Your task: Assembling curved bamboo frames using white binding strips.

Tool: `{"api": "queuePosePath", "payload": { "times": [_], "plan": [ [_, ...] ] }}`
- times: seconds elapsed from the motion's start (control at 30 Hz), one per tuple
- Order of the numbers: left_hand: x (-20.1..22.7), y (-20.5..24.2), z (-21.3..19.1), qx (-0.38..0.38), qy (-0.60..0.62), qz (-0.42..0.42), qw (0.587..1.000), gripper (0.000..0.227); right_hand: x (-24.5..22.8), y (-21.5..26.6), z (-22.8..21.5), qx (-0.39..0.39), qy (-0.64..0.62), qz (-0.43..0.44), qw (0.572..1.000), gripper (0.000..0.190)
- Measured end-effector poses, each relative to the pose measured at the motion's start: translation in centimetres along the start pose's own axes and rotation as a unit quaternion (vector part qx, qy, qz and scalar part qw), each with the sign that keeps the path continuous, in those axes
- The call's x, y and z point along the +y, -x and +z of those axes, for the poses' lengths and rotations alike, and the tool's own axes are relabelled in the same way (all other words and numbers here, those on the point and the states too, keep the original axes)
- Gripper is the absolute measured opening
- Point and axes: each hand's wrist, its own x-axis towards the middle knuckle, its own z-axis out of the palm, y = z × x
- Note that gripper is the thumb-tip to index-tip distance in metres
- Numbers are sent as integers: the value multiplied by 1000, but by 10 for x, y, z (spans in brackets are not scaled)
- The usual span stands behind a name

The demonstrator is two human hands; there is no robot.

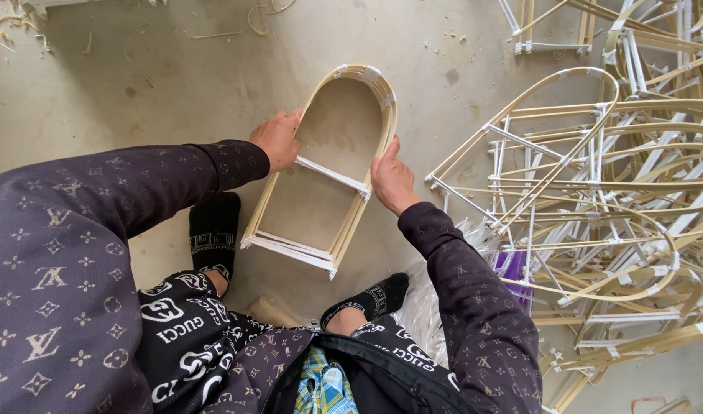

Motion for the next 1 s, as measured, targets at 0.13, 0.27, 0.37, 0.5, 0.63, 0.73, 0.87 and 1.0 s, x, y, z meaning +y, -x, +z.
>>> {"api": "queuePosePath", "payload": {
  "times": [0.13, 0.27, 0.37, 0.5, 0.63, 0.73, 0.87, 1.0],
  "plan": [
    [4, 1, -6, -10, -9, -11, 1000, 60, 1, -4, -1, -18, 4, 8, 1000, 75],
    [-2, -2, 0, 0, -30, -4, 1000, 76, 12, 3, -23, -1, -26, -25, 999, 83],
    [-2, -3, -4, -5, -22, -12, 1000, 91, 28, 1, -73, 57, -15, 34, 998, 89],
    [-15, -8, -11, 57, -2, 42, 997, 97, 107, 11, -170, 195, -50, 108, 974, 89],
    [-18, -10, -20, 101, 12, 15, 995, 88, 206, 17, -190, 359, 199, 145, 900, 97],
    [-18, -16, -20, 119, 18, 13, 993, 84, 230, 21, -182, 260, 168, 244, 919, 91],
    [-8, -22, -27, 168, 21, 46, 985, 75, 238, 25, -180, 275, 133, 207, 929, 56],
    [26, -22, -42, 172, 77, 23, 982, 71, 205, 44, -215, 323, 131, 134, 928, 33]
  ]
}}
